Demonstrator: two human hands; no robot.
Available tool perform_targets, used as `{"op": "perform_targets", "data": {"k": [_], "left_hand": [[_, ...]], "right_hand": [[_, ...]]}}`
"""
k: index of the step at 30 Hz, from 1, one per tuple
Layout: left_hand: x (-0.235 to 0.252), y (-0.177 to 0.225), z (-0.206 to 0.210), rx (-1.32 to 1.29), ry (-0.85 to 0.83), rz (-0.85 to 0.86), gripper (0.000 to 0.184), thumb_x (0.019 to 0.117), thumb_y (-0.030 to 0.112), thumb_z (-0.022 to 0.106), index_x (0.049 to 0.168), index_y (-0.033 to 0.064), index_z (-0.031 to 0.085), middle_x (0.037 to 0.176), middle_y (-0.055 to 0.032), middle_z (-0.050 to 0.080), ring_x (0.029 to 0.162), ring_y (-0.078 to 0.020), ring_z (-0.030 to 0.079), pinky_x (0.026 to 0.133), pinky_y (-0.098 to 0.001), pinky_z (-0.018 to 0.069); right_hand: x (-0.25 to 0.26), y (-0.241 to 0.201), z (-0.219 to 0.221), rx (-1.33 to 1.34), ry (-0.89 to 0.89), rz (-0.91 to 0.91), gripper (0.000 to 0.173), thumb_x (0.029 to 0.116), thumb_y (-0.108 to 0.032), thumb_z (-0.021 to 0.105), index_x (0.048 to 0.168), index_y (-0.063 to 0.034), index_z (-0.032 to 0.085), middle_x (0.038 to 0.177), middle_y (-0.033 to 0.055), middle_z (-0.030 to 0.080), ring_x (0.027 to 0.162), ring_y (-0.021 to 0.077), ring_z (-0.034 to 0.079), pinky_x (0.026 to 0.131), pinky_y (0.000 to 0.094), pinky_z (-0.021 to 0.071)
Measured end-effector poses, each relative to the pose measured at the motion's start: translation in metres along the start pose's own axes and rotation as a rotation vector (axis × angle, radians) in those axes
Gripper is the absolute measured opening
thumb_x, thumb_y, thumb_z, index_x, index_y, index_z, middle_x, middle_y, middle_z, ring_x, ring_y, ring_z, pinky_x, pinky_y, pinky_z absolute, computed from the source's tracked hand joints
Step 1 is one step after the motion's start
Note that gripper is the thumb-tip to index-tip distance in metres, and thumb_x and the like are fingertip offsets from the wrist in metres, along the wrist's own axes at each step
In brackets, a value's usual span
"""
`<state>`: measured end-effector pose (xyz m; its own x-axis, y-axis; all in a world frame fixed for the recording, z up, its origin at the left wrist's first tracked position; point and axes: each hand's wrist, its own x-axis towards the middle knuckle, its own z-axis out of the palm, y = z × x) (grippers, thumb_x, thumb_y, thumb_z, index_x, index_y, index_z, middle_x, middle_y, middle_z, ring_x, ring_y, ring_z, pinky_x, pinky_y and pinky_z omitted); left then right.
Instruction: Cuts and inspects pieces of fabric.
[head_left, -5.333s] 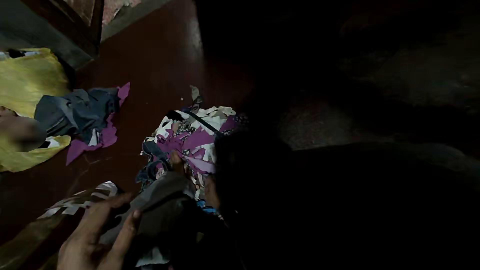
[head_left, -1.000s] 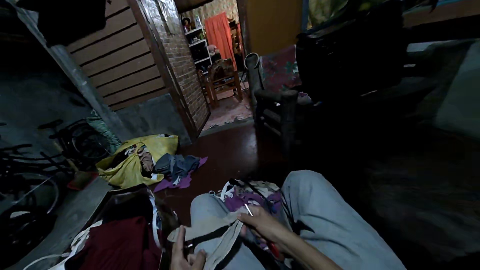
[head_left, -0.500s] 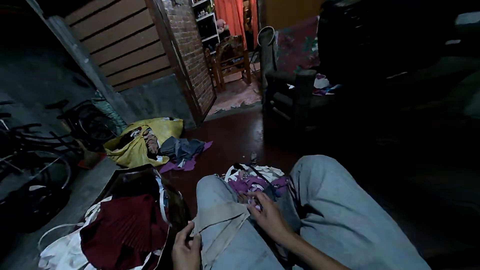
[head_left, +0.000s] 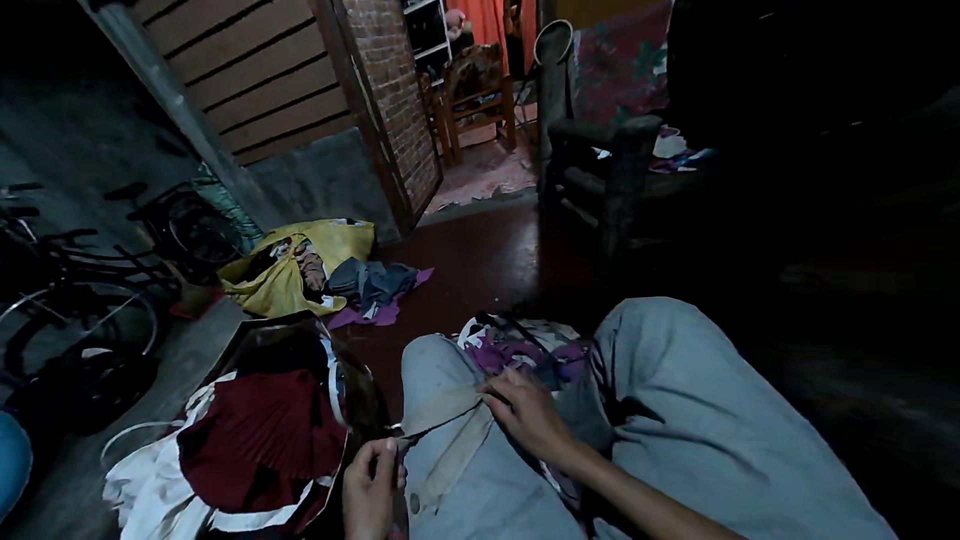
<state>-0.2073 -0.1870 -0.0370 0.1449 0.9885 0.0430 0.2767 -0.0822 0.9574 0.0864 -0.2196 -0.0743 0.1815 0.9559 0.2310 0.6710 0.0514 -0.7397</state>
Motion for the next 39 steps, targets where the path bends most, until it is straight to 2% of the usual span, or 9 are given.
{"op": "perform_targets", "data": {"k": [4, 9, 15, 20, 26, 28, 31, 35, 39], "left_hand": [[-0.002, 0.006, 0.001, -0.093, 0.001, -0.064, 0.022, 0.1041, 0.017, 0.059, 0.101, -0.0023, 0.069, 0.077, -0.0128, 0.068, 0.062, -0.0222, 0.067, 0.059, -0.0371, 0.0608], [0.0, 0.012, -0.002, -0.102, 0.025, -0.081, 0.022, 0.1035, 0.019, 0.061, 0.097, -0.0013, 0.069, 0.074, -0.0118, 0.067, 0.059, -0.0205, 0.065, 0.055, -0.0348, 0.0582], [-0.002, 0.018, -0.003, -0.157, -0.001, -0.147, 0.026, 0.1045, 0.019, 0.059, 0.095, -0.0029, 0.066, 0.07, -0.0116, 0.065, 0.056, -0.0188, 0.062, 0.053, -0.0326, 0.0557], [-0.002, 0.02, -0.002, -0.229, -0.008, -0.181, 0.027, 0.1054, 0.021, 0.057, 0.096, -0.0024, 0.066, 0.068, -0.0104, 0.063, 0.055, -0.0172, 0.06, 0.052, -0.0311, 0.0544], [-0.002, 0.016, -0.001, -0.264, 0.006, -0.188, 0.027, 0.105, 0.021, 0.058, 0.095, -0.0025, 0.065, 0.068, -0.0106, 0.062, 0.054, -0.0171, 0.06, 0.051, -0.0306, 0.0538], [-0.001, 0.014, -0.001, -0.278, 0.017, -0.187, 0.027, 0.1045, 0.022, 0.059, 0.095, -0.0027, 0.065, 0.068, -0.0111, 0.062, 0.055, -0.0175, 0.06, 0.051, -0.0306, 0.054], [-0.001, 0.013, -0.001, -0.307, 0.038, -0.169, 0.022, 0.1028, 0.018, 0.062, 0.098, -0.0034, 0.064, 0.07, -0.0129, 0.063, 0.055, -0.0184, 0.061, 0.051, -0.0312, 0.0547], [-0.002, 0.011, -0.001, -0.351, 0.045, -0.145, 0.016, 0.1001, 0.008, 0.063, 0.107, -0.0065, 0.064, 0.078, -0.0175, 0.067, 0.06, -0.0217, 0.065, 0.056, -0.0345, 0.0582], [-0.003, 0.014, 0.002, -0.374, 0.139, -0.135, 0.015, 0.0993, 0.007, 0.065, 0.107, -0.0051, 0.064, 0.075, -0.015, 0.066, 0.057, -0.019, 0.063, 0.052, -0.0315, 0.0563]], "right_hand": [[0.003, -0.002, -0.004, -0.037, -0.015, 0.028, 0.03, 0.1037, -0.037, 0.053, 0.12, -0.024, 0.074, 0.111, 0.0066, 0.066, 0.104, 0.0209, 0.064, 0.093, 0.0461, 0.0535], [0.005, -0.003, -0.012, -0.049, -0.069, 0.03, 0.026, 0.1033, -0.034, 0.056, 0.119, -0.0239, 0.074, 0.109, 0.0057, 0.064, 0.098, 0.0186, 0.064, 0.087, 0.0417, 0.0565], [0.007, -0.002, -0.019, -0.031, -0.134, 0.035, 0.026, 0.1026, -0.034, 0.058, 0.116, -0.0199, 0.075, 0.109, 0.0091, 0.065, 0.099, 0.0231, 0.065, 0.089, 0.0452, 0.0556], [0.004, 0.001, -0.019, 0.013, -0.179, 0.032, 0.027, 0.1025, -0.034, 0.058, 0.115, -0.0176, 0.075, 0.11, 0.0095, 0.065, 0.102, 0.0224, 0.064, 0.093, 0.0438, 0.0536], [0.001, 0.005, -0.015, -0.005, -0.176, 0.012, 0.027, 0.1039, -0.033, 0.056, 0.115, -0.0194, 0.076, 0.109, 0.0077, 0.067, 0.106, 0.0227, 0.063, 0.099, 0.0464, 0.0488], [-0.001, 0.007, -0.015, 0.004, -0.165, 0.033, 0.026, 0.1041, -0.031, 0.055, 0.117, -0.0214, 0.075, 0.11, 0.0065, 0.067, 0.105, 0.0208, 0.063, 0.098, 0.0442, 0.0515], [-0.004, 0.011, -0.015, 0.035, -0.138, 0.064, 0.026, 0.1038, -0.03, 0.056, 0.121, -0.0214, 0.074, 0.112, 0.0058, 0.067, 0.104, 0.0187, 0.065, 0.094, 0.0413, 0.0547], [-0.008, 0.017, -0.013, 0.089, -0.12, 0.116, 0.028, 0.1031, -0.035, 0.057, 0.122, -0.021, 0.072, 0.116, 0.0041, 0.068, 0.106, 0.0167, 0.065, 0.095, 0.0404, 0.0551], [-0.01, 0.032, -0.006, 0.31, -0.09, 0.252, 0.03, 0.0991, -0.035, 0.064, 0.117, -0.0118, 0.071, 0.114, 0.0072, 0.069, 0.101, 0.0182, 0.067, 0.091, 0.0415, 0.056]]}}
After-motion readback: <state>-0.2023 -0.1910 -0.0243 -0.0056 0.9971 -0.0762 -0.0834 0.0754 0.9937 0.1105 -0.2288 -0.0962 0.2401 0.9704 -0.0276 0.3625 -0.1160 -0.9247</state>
